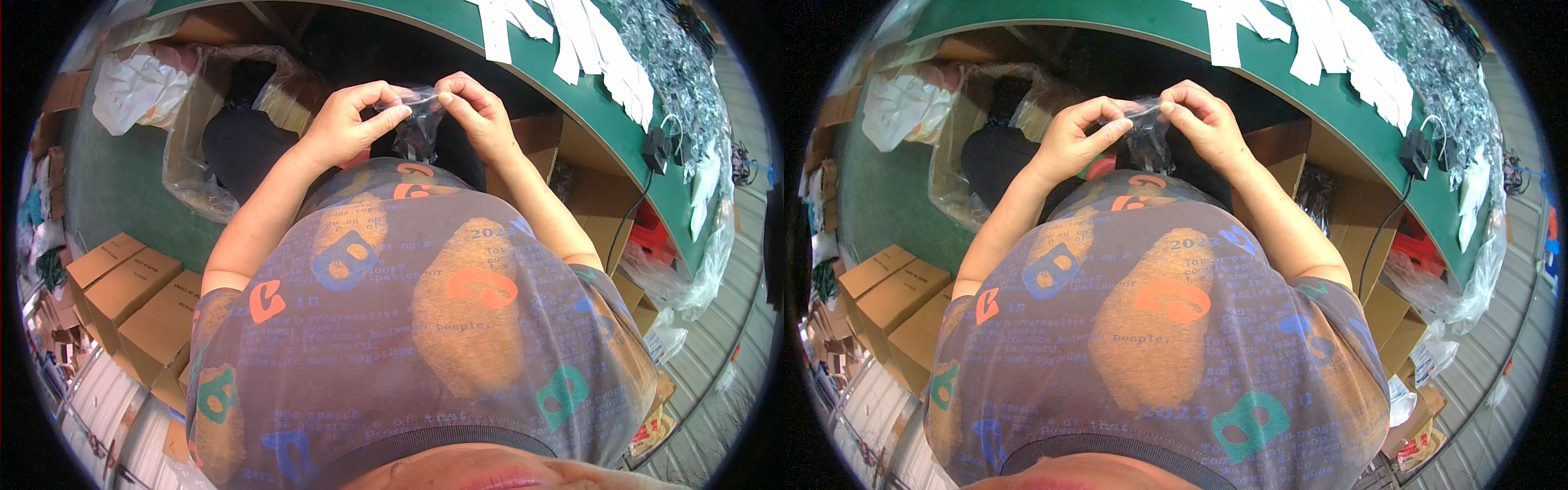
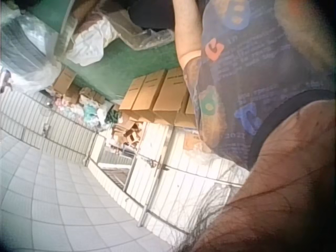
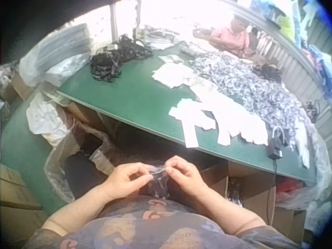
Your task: Packaging swimming goggles into small plastic bags at a workbench.
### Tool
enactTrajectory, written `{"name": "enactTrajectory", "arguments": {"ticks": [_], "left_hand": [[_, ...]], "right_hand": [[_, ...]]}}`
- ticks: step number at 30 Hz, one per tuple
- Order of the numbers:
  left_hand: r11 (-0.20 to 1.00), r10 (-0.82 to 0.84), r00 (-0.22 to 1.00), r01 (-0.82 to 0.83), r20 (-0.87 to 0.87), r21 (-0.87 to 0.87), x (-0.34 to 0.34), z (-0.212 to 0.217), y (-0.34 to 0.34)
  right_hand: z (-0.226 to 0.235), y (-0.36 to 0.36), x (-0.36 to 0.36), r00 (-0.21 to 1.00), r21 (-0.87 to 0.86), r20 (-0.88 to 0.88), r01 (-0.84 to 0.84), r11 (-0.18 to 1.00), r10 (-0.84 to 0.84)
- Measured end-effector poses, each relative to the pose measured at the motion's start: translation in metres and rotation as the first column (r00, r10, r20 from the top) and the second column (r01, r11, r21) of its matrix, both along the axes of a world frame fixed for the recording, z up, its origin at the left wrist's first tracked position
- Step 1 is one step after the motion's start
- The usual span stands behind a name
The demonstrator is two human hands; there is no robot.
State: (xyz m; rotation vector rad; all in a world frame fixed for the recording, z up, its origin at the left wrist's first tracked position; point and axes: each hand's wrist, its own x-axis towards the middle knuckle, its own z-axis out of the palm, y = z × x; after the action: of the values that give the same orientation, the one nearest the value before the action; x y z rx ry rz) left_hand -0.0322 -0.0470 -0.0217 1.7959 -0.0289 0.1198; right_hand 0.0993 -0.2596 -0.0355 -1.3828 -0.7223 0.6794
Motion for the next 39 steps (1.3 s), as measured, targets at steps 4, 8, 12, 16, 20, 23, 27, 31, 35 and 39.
{"name": "enactTrajectory", "arguments": {"ticks": [4, 8, 12, 16, 20, 23, 27, 31, 35, 39], "left_hand": [[0.999, 0.008, 1.0, -0.008, 0.002, -0.039, 0.001, -0.001, -0.003], [1.0, 0.004, 0.999, -0.005, -0.041, -0.026, 0.001, -0.001, -0.002], [0.999, 0.013, 1.0, -0.013, -0.013, -0.031, 0.001, 0.001, -0.003], [1.0, 0.004, 1.0, -0.005, 0.003, 0.023, 0.001, 0.002, -0.002], [0.995, 0.083, 0.996, -0.082, 0.012, -0.061, 0.001, -0.004, -0.01], [0.993, 0.088, 0.996, -0.087, 0.005, -0.084, 0.0, -0.006, -0.011], [0.991, 0.075, 0.997, -0.075, -0.007, -0.107, -0.001, -0.003, -0.01], [0.989, 0.065, 0.998, -0.067, -0.017, -0.135, 0.0, 0.0, -0.011], [0.988, 0.066, 0.998, -0.066, -0.007, -0.141, 0.001, -0.002, -0.013], [0.972, 0.084, 0.996, -0.08, 0.011, -0.22, 0.001, -0.006, -0.015]], "right_hand": [[0.0, -0.001, 0.003, 0.993, -0.086, 0.111, -0.038, 0.996, 0.047], [0.0, 0.0, 0.003, 0.986, -0.097, 0.164, -0.01, 0.995, 0.026], [0.003, 0.004, 0.004, 0.991, -0.097, 0.123, -0.038, 0.995, 0.05], [0.004, 0.006, 0.005, 0.964, -0.121, 0.249, -0.061, 0.991, 0.089], [0.002, 0.009, 0.004, 0.973, -0.087, 0.223, -0.033, 0.996, 0.051], [0.004, 0.007, 0.004, 0.994, -0.094, 0.092, -0.055, 0.994, 0.063], [0.009, 0.007, 0.008, 0.984, -0.176, 0.128, -0.098, 0.98, 0.121], [0.003, 0.01, 0.011, 0.975, -0.195, 0.149, -0.132, 0.972, 0.163], [0.002, 0.011, 0.006, 0.985, -0.121, 0.141, -0.086, 0.989, 0.103], [0.006, 0.013, 0.004, 0.989, -0.127, 0.081, -0.109, 0.986, 0.12]]}}
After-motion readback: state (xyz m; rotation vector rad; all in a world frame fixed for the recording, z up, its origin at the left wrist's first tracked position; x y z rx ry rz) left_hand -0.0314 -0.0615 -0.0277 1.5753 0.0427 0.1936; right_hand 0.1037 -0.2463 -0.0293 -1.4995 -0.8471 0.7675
